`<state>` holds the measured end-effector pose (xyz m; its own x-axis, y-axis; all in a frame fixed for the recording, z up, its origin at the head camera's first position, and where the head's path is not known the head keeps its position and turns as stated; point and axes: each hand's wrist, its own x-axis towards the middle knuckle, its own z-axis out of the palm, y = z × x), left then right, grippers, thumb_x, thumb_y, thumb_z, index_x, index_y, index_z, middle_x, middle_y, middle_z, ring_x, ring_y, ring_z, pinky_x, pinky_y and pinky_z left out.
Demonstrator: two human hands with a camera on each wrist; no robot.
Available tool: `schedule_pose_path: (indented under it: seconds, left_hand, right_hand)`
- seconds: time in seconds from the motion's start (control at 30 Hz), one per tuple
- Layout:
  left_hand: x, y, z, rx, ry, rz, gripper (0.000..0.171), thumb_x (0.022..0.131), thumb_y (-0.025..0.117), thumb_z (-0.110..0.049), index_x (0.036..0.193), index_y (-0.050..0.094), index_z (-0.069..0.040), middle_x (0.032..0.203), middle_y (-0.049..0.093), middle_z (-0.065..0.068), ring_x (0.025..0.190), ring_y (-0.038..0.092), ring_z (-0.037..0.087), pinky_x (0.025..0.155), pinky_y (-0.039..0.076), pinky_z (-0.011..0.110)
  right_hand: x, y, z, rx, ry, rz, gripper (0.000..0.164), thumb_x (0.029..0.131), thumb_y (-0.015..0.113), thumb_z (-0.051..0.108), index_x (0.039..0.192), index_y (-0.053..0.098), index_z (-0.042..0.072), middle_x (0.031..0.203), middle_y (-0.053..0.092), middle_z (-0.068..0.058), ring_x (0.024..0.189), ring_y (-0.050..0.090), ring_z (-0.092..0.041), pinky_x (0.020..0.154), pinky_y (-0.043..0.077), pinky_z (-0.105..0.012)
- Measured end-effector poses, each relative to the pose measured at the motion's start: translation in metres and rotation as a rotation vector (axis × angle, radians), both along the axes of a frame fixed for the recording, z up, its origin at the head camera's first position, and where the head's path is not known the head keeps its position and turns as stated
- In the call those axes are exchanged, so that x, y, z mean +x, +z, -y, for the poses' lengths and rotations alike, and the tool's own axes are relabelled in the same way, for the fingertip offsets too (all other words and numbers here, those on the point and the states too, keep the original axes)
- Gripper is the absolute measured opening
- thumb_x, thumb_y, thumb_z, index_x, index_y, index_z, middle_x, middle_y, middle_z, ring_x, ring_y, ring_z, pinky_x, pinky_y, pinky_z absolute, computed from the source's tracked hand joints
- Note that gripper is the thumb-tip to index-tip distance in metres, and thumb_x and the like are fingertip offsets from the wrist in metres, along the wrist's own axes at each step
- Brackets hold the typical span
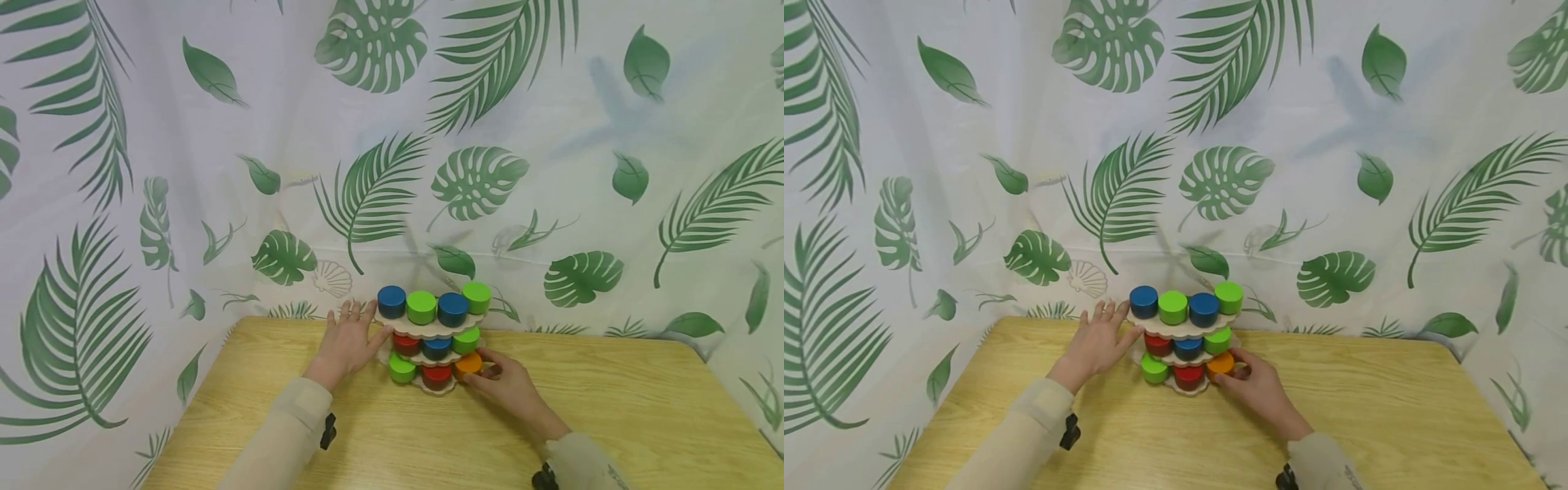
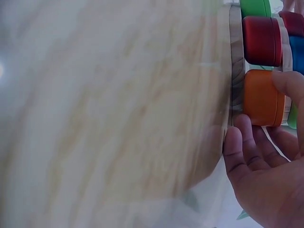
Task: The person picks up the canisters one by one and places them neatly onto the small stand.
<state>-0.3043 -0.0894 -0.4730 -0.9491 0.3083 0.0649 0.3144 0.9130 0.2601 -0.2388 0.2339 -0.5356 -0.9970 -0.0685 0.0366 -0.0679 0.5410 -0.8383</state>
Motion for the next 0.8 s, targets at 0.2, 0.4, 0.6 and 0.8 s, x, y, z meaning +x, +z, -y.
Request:
schedule_pose_path:
  seconds: [0.2, 0.4, 0.6, 0.8]
  left_hand:
    - [0.0013, 0.0013, -0.0002, -0.004, -0.001, 0.001, 0.082, 0.108, 0.031, -0.069, 0.168, 0.03, -0.014, 0.17, 0.032, 0.023, 0.162, 0.022, 0.044, 0.127, 0.019, 0.069]
    - [0.0014, 0.0012, -0.0002, -0.007, -0.003, -0.003, 0.08, 0.108, 0.032, -0.067, 0.168, 0.031, -0.013, 0.17, 0.033, 0.023, 0.161, 0.023, 0.044, 0.127, 0.02, 0.069]
    - [0.0012, 0.0024, -0.0001, -0.005, -0.004, 0.001, 0.081, 0.108, 0.033, -0.067, 0.168, 0.03, -0.013, 0.17, 0.033, 0.023, 0.161, 0.023, 0.044, 0.127, 0.02, 0.069]
    - [0.0018, 0.0033, -0.0006, -0.007, -0.001, 0.005, 0.082, 0.108, 0.032, -0.068, 0.168, 0.029, -0.013, 0.171, 0.031, 0.023, 0.162, 0.022, 0.044, 0.128, 0.019, 0.069]
  right_hand:
    - [-0.0018, 0.0015, 0.0019, 0.016, -0.006, 0.0, 0.064, 0.093, 0.083, 0.022, 0.147, 0.058, -0.001, 0.143, 0.065, -0.022, 0.095, 0.067, -0.018, 0.074, 0.056, -0.02]
    - [-0.0047, -0.0005, 0.0022, 0.011, -0.003, -0.003, 0.065, 0.093, 0.083, 0.023, 0.148, 0.058, -0.002, 0.143, 0.065, -0.023, 0.096, 0.068, -0.017, 0.074, 0.056, -0.019]
    - [-0.0059, -0.0031, 0.0009, 0.022, -0.002, 0.0, 0.066, 0.093, 0.082, 0.024, 0.148, 0.057, -0.003, 0.143, 0.065, -0.022, 0.097, 0.068, -0.018, 0.074, 0.056, -0.019]
    - [-0.0059, -0.0027, 0.0009, 0.029, 0.005, 0.011, 0.068, 0.094, 0.082, 0.027, 0.149, 0.056, -0.002, 0.143, 0.064, -0.022, 0.098, 0.068, -0.019, 0.076, 0.056, -0.02]
